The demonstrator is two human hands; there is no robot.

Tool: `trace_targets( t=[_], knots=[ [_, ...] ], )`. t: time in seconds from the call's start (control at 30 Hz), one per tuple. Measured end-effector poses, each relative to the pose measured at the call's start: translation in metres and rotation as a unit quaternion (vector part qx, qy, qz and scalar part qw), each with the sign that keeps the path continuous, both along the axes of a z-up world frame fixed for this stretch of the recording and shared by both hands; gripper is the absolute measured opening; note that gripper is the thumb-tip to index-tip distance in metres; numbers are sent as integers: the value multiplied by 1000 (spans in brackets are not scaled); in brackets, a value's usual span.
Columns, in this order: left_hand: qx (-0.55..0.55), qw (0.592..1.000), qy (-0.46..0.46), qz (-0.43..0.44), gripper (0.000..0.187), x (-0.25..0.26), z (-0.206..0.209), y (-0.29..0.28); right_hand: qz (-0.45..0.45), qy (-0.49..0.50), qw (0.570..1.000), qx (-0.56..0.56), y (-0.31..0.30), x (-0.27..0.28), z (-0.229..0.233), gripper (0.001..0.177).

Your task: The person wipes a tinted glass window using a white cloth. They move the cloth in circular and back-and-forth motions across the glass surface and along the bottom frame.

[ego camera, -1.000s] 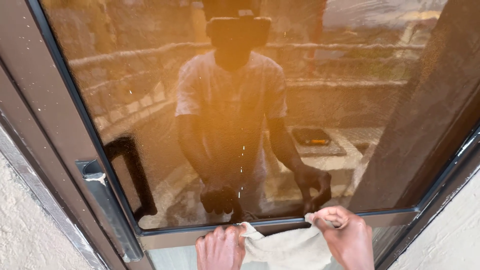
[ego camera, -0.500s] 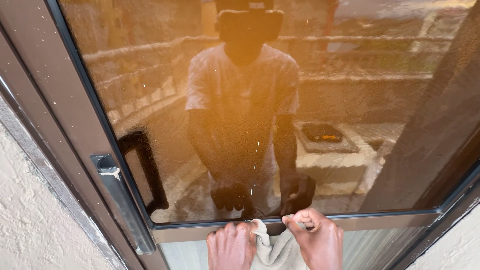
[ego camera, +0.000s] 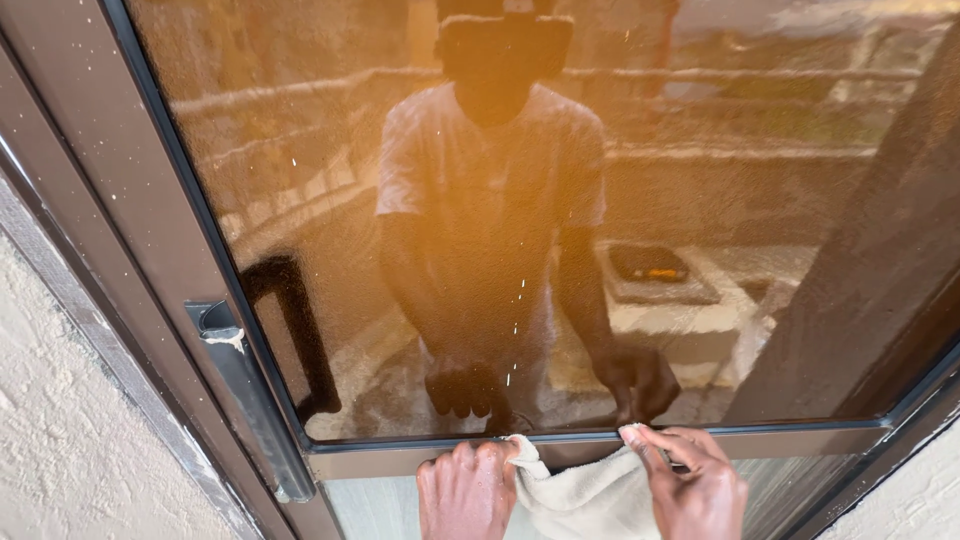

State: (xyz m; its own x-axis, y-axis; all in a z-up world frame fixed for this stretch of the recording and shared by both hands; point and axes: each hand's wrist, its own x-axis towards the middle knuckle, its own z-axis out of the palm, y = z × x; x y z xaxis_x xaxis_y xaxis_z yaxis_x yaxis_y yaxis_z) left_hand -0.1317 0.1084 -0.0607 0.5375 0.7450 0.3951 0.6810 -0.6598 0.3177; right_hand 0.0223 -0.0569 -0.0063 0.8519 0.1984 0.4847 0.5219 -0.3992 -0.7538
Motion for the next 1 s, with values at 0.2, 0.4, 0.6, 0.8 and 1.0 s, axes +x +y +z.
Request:
trace_targets(
  t=[0.2, 0.4, 0.6, 0.8, 1.0],
  knots=[
    [17, 1000, -18, -9, 28, 1, -1, 1, 42, -154, 986, 56, 28, -21, -39, 26],
    [19, 1000, -12, -11, 26, 0, 1, 2, 45, -170, 984, 40, 53, -42, -49, 25],
    [78, 995, -67, -11, 24, 4, -23, 8, 114, 61, 992, 12, 36, -52, -3, 27],
    [121, 988, -94, 13, 24, 8, -33, 13, 191, 258, 928, 189, 18, 3, -46, 38],
    [91, 995, -47, -8, 25, -8, 11, -6, 58, 90, 994, 24, -26, 4, 10, 30]
  ],
)
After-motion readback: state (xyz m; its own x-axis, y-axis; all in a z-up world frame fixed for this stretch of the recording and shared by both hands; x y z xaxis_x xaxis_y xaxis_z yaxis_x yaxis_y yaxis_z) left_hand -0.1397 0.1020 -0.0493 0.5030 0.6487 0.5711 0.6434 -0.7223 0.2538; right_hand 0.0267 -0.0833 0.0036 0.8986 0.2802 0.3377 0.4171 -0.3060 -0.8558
